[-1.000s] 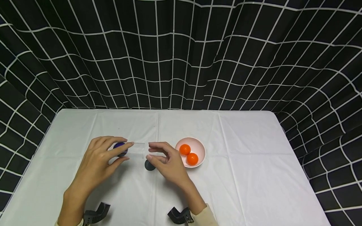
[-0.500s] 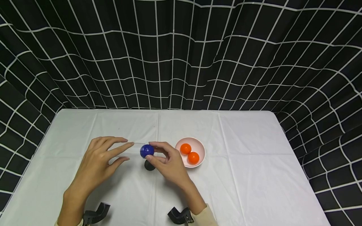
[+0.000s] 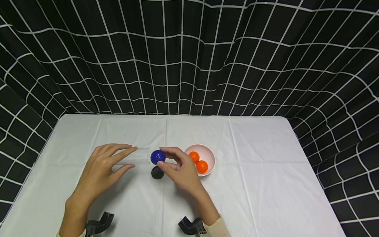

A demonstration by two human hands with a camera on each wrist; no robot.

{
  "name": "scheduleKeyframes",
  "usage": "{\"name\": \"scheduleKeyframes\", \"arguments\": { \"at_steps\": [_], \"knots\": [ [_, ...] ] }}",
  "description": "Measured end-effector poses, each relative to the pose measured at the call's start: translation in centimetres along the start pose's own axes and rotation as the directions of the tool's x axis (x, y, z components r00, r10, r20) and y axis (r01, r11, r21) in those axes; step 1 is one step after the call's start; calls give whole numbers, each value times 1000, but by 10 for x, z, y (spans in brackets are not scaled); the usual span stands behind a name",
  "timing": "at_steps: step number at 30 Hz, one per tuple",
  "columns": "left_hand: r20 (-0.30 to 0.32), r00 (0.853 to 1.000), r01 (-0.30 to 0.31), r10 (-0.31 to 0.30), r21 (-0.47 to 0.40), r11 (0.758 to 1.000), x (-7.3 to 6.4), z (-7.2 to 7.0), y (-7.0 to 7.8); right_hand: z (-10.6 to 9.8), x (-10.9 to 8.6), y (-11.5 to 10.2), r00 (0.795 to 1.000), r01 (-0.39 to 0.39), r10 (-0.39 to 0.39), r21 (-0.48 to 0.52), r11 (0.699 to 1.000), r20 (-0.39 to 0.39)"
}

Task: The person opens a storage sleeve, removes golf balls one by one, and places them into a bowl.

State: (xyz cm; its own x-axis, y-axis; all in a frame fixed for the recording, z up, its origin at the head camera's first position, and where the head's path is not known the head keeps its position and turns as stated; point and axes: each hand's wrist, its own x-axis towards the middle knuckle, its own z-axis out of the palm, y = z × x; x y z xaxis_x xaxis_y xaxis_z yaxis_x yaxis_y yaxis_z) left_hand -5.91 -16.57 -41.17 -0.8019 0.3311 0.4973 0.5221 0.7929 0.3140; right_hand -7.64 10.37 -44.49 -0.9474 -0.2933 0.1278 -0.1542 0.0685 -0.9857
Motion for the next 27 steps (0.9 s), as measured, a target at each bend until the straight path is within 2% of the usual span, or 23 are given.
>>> {"name": "scheduleKeyframes", "arguments": {
  "at_steps": [9, 14, 16, 19, 23, 27],
  "knots": [
    [3, 998, 57, -57, -84, 995, -1, 6, -5, -15, 2, -3, 998, 25, -22, 60, 998, -61],
    [37, 992, 125, -120, -164, 979, -1, 12, -9, -26, 2, -3, 994, 25, -24, 5, 1000, -111],
    [64, 987, 156, -147, -201, 967, -2, 16, -11, -29, 2, -4, 991, 19, -22, -23, 1000, -129],
    [108, 977, 207, -185, -258, 944, -4, 20, -14, -34, 1, -6, 992, 6, -7, -3, 1000, -129],
    [147, 964, 259, -221, -341, 904, -7, 24, -19, -42, 0, -8, 991, -22, 24, 18, 1000, -128],
    [185, 954, 295, -238, -421, 858, -6, 28, -25, -55, -2, -8, 987, -25, 21, -21, 999, -157]
  ]
}}
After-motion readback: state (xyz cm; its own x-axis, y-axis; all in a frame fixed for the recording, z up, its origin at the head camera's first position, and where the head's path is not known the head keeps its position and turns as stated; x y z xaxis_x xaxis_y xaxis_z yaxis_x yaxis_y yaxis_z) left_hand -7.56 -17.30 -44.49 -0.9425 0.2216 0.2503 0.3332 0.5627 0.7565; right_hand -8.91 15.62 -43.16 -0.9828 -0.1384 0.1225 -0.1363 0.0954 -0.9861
